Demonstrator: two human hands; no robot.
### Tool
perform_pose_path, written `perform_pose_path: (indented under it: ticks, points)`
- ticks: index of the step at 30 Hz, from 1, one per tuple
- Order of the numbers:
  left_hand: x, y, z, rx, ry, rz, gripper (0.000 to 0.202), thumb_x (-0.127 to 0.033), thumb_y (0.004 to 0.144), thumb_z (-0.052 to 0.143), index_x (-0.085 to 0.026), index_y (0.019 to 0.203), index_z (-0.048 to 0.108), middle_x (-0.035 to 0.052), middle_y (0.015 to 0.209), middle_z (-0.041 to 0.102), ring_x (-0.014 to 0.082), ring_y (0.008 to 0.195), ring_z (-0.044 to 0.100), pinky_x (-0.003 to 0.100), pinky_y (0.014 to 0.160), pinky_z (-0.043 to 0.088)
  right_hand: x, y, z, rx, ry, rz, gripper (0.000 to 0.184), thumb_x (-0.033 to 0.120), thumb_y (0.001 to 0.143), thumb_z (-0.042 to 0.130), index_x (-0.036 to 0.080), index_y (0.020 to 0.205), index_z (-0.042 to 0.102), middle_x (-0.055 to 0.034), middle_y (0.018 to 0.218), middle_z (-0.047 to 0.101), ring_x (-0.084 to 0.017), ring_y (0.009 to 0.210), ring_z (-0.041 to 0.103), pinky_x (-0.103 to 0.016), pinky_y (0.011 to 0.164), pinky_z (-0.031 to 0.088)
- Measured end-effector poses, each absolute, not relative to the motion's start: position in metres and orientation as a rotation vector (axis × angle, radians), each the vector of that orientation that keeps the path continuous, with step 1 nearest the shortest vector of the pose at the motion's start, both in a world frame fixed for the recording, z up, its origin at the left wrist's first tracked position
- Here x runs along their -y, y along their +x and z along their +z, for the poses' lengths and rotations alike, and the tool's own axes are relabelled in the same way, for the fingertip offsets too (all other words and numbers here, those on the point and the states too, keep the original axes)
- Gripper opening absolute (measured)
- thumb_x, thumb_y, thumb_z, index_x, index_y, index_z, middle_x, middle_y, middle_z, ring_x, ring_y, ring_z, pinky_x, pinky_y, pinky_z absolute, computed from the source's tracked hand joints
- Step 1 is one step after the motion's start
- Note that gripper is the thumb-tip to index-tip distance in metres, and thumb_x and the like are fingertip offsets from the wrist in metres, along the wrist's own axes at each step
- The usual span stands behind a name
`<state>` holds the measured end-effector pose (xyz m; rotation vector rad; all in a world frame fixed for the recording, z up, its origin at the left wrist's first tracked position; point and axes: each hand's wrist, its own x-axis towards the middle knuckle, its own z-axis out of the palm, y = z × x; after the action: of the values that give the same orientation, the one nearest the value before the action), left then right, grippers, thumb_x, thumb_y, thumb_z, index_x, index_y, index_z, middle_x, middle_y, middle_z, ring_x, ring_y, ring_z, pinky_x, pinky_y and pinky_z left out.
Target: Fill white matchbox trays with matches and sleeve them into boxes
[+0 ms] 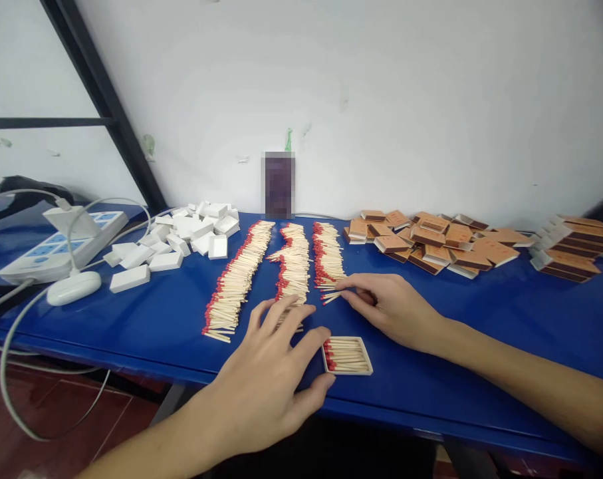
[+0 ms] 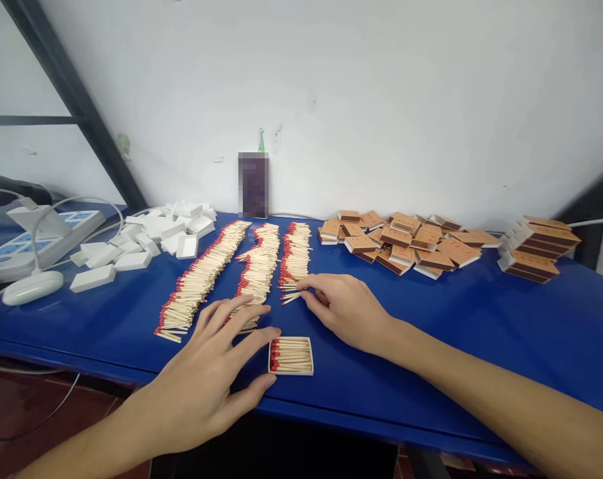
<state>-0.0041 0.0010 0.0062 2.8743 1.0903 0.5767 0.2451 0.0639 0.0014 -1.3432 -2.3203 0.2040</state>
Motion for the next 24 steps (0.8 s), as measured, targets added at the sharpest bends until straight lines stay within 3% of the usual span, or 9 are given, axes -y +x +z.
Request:
perform_pose_path:
  ticks: [8, 24]
  points:
    - [-0.0019, -0.0041, 0.0061, -1.091, 2.869, 0.564, 0.032, -0.037, 0.099, 0.051, -0.022, 0.126, 0.057, 0.0121, 0.140, 0.051, 0.0343, 0.136, 0.037, 0.059, 0.109, 0.034, -0.0629, 0.2470, -0.0001, 2.341, -1.178, 0.139, 0.015, 0.024, 0.092, 0.055, 0.019, 0.087, 0.069, 0.0025, 0.061, 0.054, -0.012, 0.053, 0.047, -0.024, 0.054, 0.033]
    - [-0.0015, -0.0045, 0.0051, -1.093, 2.870, 0.573, 0.033, -0.038, 0.099, 0.051, -0.022, 0.127, 0.057, 0.0115, 0.140, 0.051, 0.0346, 0.136, 0.038, 0.059, 0.109, 0.034, -0.0627, 0.2478, -0.0015, 2.358, -1.213, 0.151, 0.024, 0.025, 0.094, 0.052, 0.021, 0.102, 0.074, 0.0010, 0.065, 0.060, -0.012, 0.056, 0.051, -0.025, 0.055, 0.035]
